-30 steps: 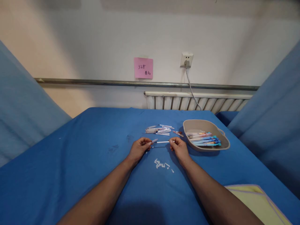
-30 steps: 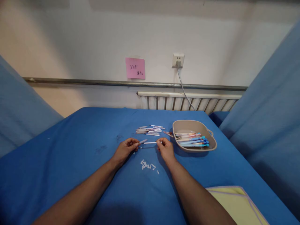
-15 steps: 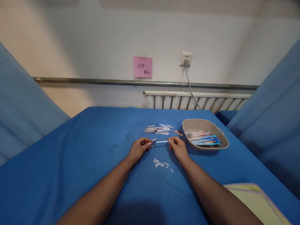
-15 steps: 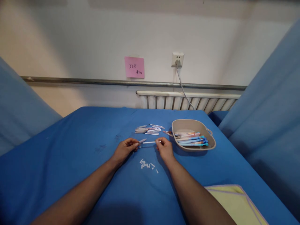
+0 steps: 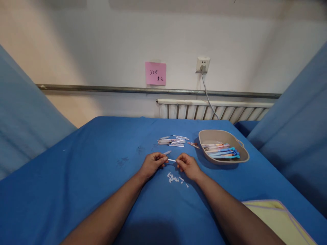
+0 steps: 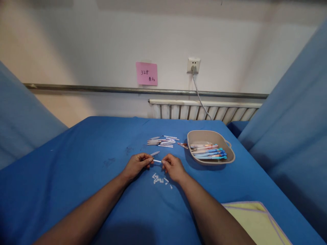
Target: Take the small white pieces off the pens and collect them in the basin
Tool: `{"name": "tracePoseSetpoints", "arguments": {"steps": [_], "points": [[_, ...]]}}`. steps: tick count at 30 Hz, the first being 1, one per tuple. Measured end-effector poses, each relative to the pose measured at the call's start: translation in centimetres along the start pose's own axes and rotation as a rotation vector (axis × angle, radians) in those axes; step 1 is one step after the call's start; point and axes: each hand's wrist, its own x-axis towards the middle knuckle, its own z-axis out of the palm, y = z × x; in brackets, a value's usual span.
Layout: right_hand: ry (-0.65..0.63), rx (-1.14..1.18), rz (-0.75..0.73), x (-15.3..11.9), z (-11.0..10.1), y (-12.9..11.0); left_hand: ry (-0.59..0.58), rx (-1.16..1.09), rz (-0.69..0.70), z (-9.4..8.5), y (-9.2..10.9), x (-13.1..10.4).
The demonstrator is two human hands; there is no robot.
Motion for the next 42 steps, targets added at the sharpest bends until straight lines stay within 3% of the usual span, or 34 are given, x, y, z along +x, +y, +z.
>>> {"name": "tracePoseSetpoints", "arguments": {"steps": [6,11,13,16,17,20,23,26,31,33,36,40,42], "points": [[-0.079,-0.173,-0.096,-0.5,0.2,-0.5,-0.033,0.021,0.051,0.3,-0.1,-0.1],[-0.016,-0.008,-0.033,-0.1,0.2,-0.1,-0.083,-0.028,0.099,-0.1,0.0,0.1],[0.035,0.081,-0.007,0.1,0.1,-0.1,-0.008,0.002,0.119,-0.9,-0.1,0.6],[0.100,0.171,0.024,0.4,0.0,-0.3,0.177,0.229,0.200,-2.2,-0.5,1.7],[0.111,0.185,0.032,0.5,-0.1,-0.3,0.190,0.362,0.243,-2.5,-0.6,2.1],[0.117,0.182,0.037,0.5,0.0,-0.4,0.105,0.702,0.351,-2.6,-0.8,2.9],[0.121,0.169,0.030,0.5,0.0,-0.4,0.036,0.834,0.374,-2.0,-0.6,3.0],[0.124,0.189,0.030,0.5,0.0,-0.4,0.057,0.797,0.360,-1.8,-0.2,2.5],[0.110,0.208,0.037,0.6,-0.2,-0.3,0.239,0.606,0.349,-3.1,0.5,2.2],[0.107,0.204,0.035,0.5,-0.2,-0.2,0.223,0.587,0.351,-3.3,0.6,2.2],[0.107,0.203,0.028,0.5,-0.2,-0.2,0.095,0.575,0.316,-3.3,0.5,2.3],[0.108,0.192,0.032,0.6,-0.2,-0.1,0.190,0.536,0.311,-3.5,0.4,2.1],[0.107,0.187,0.035,0.6,-0.2,0.0,0.155,0.545,0.309,-3.7,0.3,2.1]]}}
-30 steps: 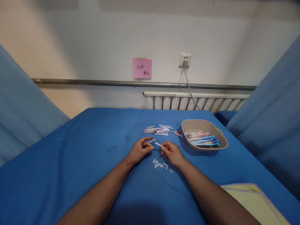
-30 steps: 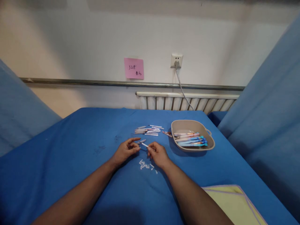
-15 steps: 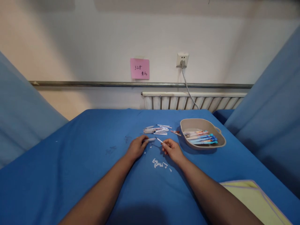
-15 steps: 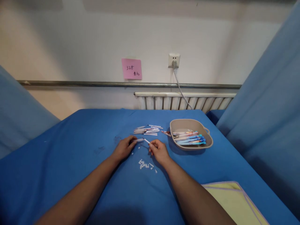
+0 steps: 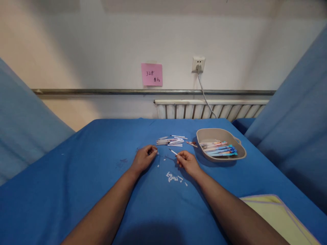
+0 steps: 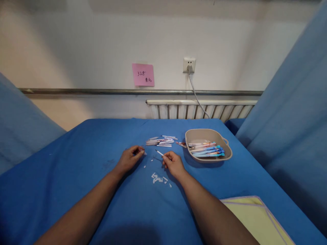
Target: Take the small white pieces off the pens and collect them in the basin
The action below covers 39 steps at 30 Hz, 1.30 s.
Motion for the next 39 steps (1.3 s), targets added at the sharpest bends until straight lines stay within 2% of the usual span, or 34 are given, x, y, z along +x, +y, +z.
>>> {"name": "tracePoseSetpoints", "arguments": {"steps": [2,3,7,9,12,17,29,34,39], "points": [[0.001,-0.003,-0.002,0.0,0.0,0.0,-0.066,-0.042,-0.004,0.0,-0.2,0.0],[0.000,-0.007,-0.004,0.0,-0.1,0.1,-0.057,-0.094,-0.024,0.0,-0.2,0.0],[-0.010,-0.060,-0.020,0.1,-0.2,0.2,0.082,-0.550,-0.216,0.5,0.0,-0.2],[-0.015,-0.111,-0.030,0.1,-0.3,0.3,0.044,-0.773,-0.307,0.6,0.3,-0.5],[-0.025,-0.193,-0.052,0.1,-0.3,0.6,-0.026,-0.898,-0.349,0.9,0.8,-0.9],[-0.032,-0.268,-0.081,0.0,-0.3,0.7,-0.048,-0.912,-0.343,1.2,1.0,-1.0],[-0.033,-0.267,-0.076,0.0,-0.4,0.5,-0.059,-0.881,-0.327,0.9,0.8,-0.9],[-0.044,-0.302,-0.077,-0.2,-0.5,0.3,-0.093,-0.764,-0.298,0.9,0.9,-1.0],[-0.043,-0.388,-0.157,-0.2,-0.4,0.3,-0.168,-0.608,-0.251,1.1,2.2,-1.5]]}}
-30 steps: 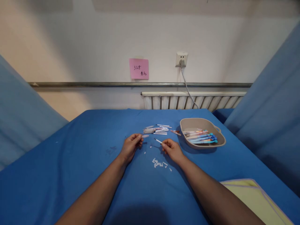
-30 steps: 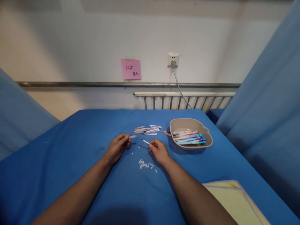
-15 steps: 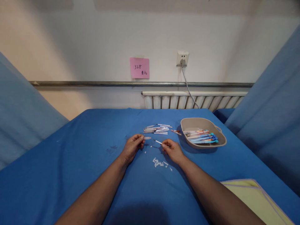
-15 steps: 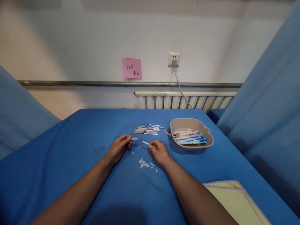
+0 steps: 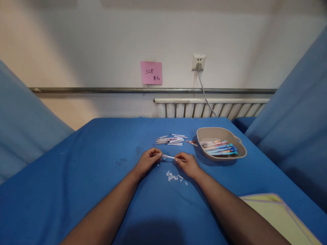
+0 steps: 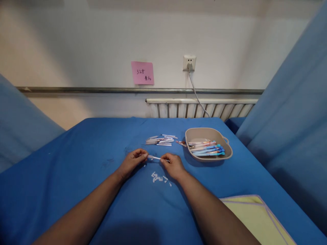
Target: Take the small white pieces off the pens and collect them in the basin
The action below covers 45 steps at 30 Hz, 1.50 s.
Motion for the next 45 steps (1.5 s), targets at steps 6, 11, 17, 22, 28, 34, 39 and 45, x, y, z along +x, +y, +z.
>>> {"name": "tracePoseSetpoints", "arguments": {"steps": [6,11,17,22,28,34,39,45], "points": [[0.065,0.202,-0.004,-0.1,0.8,-0.4,-0.183,-0.002,-0.047,1.6,-0.2,-0.6],[0.036,0.264,-0.007,-0.6,0.7,-1.9,-0.342,0.043,-0.091,1.7,-0.4,-0.8],[-0.075,0.179,-0.076,-1.0,0.3,-3.2,-0.419,0.040,-0.043,1.7,0.1,-1.1],[0.167,-0.146,-0.059,0.6,-1.8,-1.0,-0.345,-0.084,-0.130,1.5,-0.2,-0.9],[0.207,-0.569,0.079,2.2,-3.7,1.8,-0.255,-0.287,-0.201,1.1,-0.2,-0.5],[0.177,-0.727,0.073,2.1,-3.9,1.7,-0.221,-0.410,-0.227,0.6,-0.3,-0.5],[0.159,-0.822,0.075,1.4,-3.8,1.1,-0.199,-0.453,-0.247,0.3,-0.3,-0.5],[0.090,-0.925,0.127,1.1,-3.8,-0.1,-0.187,-0.499,-0.268,0.2,-0.3,-0.3]]}}
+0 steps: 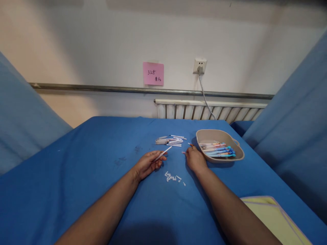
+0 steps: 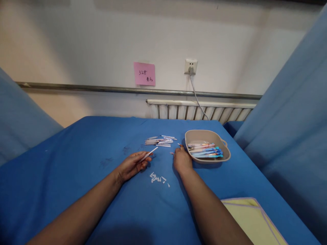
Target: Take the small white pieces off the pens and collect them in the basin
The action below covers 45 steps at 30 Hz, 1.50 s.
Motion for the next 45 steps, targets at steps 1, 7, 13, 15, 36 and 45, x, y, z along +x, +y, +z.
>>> {"name": "tracePoseSetpoints", "arguments": {"steps": [1,7,13,15,36,45], "points": [[-0.003,-0.030,-0.013,-0.1,-0.2,-0.2,-0.004,-0.006,0.002,-0.1,0.0,0.0],[0.051,-0.047,-0.090,-0.6,-0.4,-1.2,0.043,-0.020,0.034,-0.5,-0.1,0.2],[0.059,0.535,0.016,0.2,1.2,-0.9,0.153,0.023,0.125,-0.8,-0.1,0.6],[0.033,0.849,0.047,0.4,1.4,-1.0,0.161,0.062,0.145,-0.8,-0.2,0.7],[-0.118,1.333,0.143,-0.1,0.4,-1.1,0.026,0.407,0.131,-0.3,-0.4,0.4],[-0.105,0.984,-0.064,-0.5,0.8,-1.8,-0.007,0.528,0.104,-0.1,-0.4,0.4]]}}
